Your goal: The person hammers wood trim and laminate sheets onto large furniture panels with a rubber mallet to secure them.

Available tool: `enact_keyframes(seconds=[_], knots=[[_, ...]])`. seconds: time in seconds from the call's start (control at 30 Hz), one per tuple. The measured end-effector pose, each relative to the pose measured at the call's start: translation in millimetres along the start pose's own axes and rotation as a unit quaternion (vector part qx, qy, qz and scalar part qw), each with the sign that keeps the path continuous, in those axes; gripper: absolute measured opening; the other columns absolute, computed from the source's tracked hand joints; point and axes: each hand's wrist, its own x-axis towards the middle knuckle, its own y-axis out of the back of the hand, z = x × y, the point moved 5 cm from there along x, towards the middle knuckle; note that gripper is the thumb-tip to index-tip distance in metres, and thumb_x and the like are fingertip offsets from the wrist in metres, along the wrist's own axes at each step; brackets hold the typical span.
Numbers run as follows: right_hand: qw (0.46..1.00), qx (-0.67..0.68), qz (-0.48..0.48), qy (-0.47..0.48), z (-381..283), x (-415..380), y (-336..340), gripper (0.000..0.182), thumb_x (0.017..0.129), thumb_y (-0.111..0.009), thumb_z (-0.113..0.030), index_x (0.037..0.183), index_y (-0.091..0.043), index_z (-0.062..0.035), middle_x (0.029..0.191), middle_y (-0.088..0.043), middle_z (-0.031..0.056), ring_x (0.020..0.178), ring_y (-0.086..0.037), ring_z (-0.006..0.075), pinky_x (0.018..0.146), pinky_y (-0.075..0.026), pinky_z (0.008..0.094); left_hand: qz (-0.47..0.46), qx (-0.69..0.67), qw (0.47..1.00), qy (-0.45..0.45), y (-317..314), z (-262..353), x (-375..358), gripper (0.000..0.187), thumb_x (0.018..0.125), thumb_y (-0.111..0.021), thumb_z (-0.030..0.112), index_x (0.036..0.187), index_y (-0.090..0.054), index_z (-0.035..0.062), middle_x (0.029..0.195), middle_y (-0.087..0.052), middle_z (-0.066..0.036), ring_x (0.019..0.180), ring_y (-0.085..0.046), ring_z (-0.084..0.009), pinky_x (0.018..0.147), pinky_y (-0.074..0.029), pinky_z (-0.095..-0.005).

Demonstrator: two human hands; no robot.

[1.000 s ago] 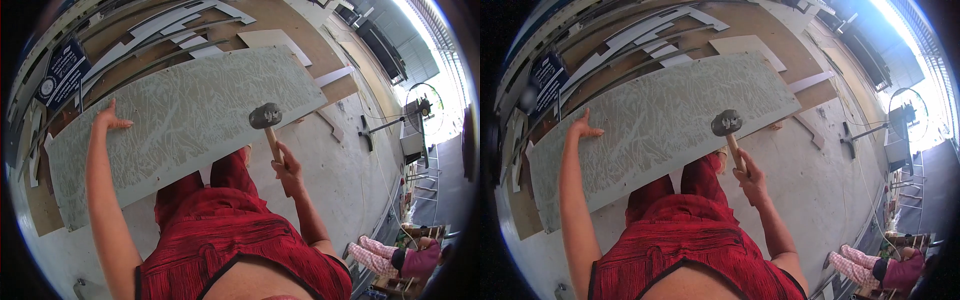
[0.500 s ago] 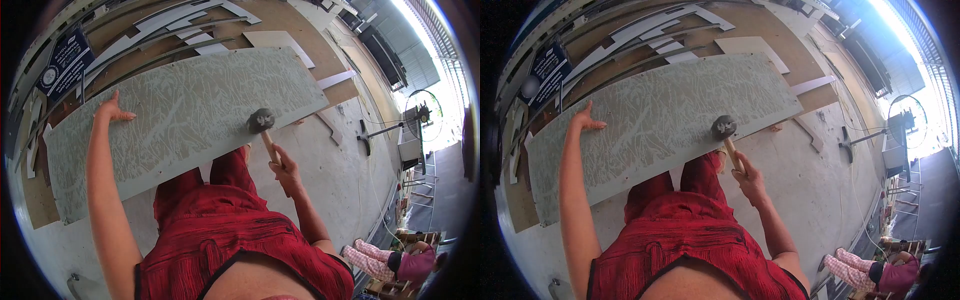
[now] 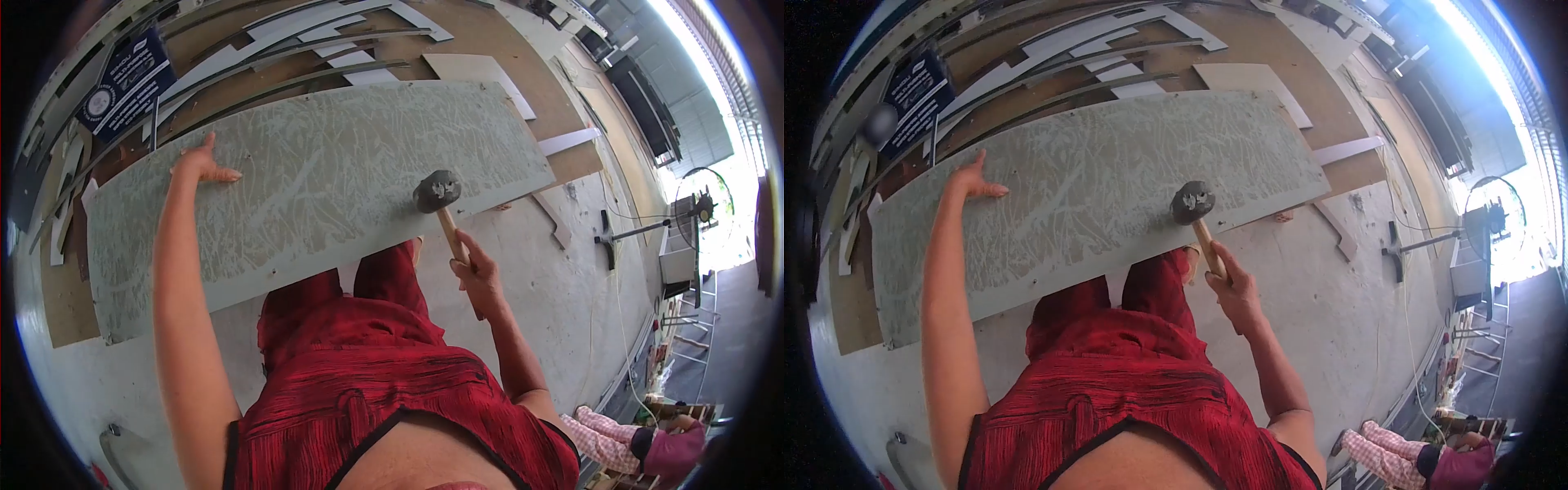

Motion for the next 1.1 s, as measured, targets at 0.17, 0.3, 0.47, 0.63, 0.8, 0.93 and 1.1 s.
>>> enact_keyframes(seconds=[0.17, 0.3, 0.47, 0.63, 0.8, 0.93, 1.1], knots=[[0.997, 0.009, -0.030, 0.066, -37, 6, -17, 0.055, 0.083, -0.059, -0.007, 0.135, -0.044, -0.0192, 0.075, -0.051, -0.0002, 0.060, -0.045, 0.0079, 0.054, -0.042, 0.0246, 0.018, 0.003, 1.000, -0.003, -4, -3, 5, 0.137, 0.040, -0.077, 0.071, 0.146, -0.007, 0.0215, 0.145, -0.030, -0.014, 0.134, -0.028, -0.0332, 0.101, -0.028, -0.0617], [0.990, 0.001, -0.100, 0.099, -51, 8, -44, 0.054, 0.084, -0.060, -0.009, 0.134, -0.044, -0.0181, 0.076, -0.051, 0.0008, 0.066, -0.049, 0.0109, 0.061, -0.043, 0.0267, 0.029, -0.007, 1.000, 0.000, 3, 3, -13, 0.140, 0.038, -0.077, 0.071, 0.146, -0.009, 0.0139, 0.142, -0.033, -0.020, 0.130, -0.034, -0.0352, 0.105, -0.032, -0.0434], [0.979, -0.075, -0.158, 0.103, -43, 6, -68, 0.051, 0.084, -0.060, -0.010, 0.132, -0.045, -0.0152, 0.081, -0.055, 0.0061, 0.075, -0.052, 0.0145, 0.071, -0.043, 0.0277, 0.038, 0.016, 0.999, 0.005, 9, 8, -23, 0.139, 0.037, -0.074, 0.075, 0.146, -0.010, 0.0165, 0.140, -0.037, -0.018, 0.128, -0.038, -0.0341, 0.103, -0.035, -0.0479], [0.978, -0.065, -0.149, 0.128, -48, 9, -71, 0.053, 0.083, -0.061, -0.009, 0.132, -0.045, -0.0162, 0.082, -0.054, 0.0067, 0.070, -0.053, 0.0130, 0.064, -0.045, 0.0260, 0.035, 0.013, 0.999, 0.014, 9, 7, -24, 0.139, 0.037, -0.074, 0.075, 0.146, -0.010, 0.0183, 0.140, -0.038, -0.015, 0.128, -0.037, -0.0332, 0.101, -0.034, -0.0536], [0.956, -0.109, -0.161, 0.218, -43, 9, -80, 0.053, 0.083, -0.061, -0.007, 0.134, -0.044, -0.0123, 0.079, -0.054, -0.0015, 0.067, -0.048, 0.0050, 0.054, -0.044, 0.0223, 0.045, -0.006, 0.998, 0.031, 5, 4, -19, 0.140, 0.034, -0.075, 0.075, 0.146, -0.011, 0.0205, 0.140, -0.037, -0.014, 0.129, -0.037, -0.0333, 0.100, -0.033, -0.0574], [0.972, -0.064, -0.172, 0.150, -46, 8, -82, 0.052, 0.084, -0.061, -0.008, 0.133, -0.045, -0.0111, 0.083, -0.054, -0.0007, 0.071, -0.048, 0.0056, 0.061, -0.043, 0.0223, 0.048, 0.004, 0.998, 0.033, 4, 5, -19, 0.140, 0.033, -0.075, 0.075, 0.146, -0.012, 0.0208, 0.140, -0.038, -0.015, 0.128, -0.037, -0.0335, 0.099, -0.033, -0.0590], [0.967, -0.110, -0.181, 0.143, -53, 8, -82, 0.051, 0.084, -0.061, -0.008, 0.133, -0.045, -0.0107, 0.086, -0.055, -0.0011, 0.072, -0.046, 0.0056, 0.064, -0.042, 0.0219, 0.041, 0.001, 0.998, 0.040, 8, 8, -24, 0.140, 0.033, -0.075, 0.075, 0.146, -0.012, 0.0213, 0.140, -0.038, -0.015, 0.129, -0.036, -0.0336, 0.099, -0.033, -0.0599]])
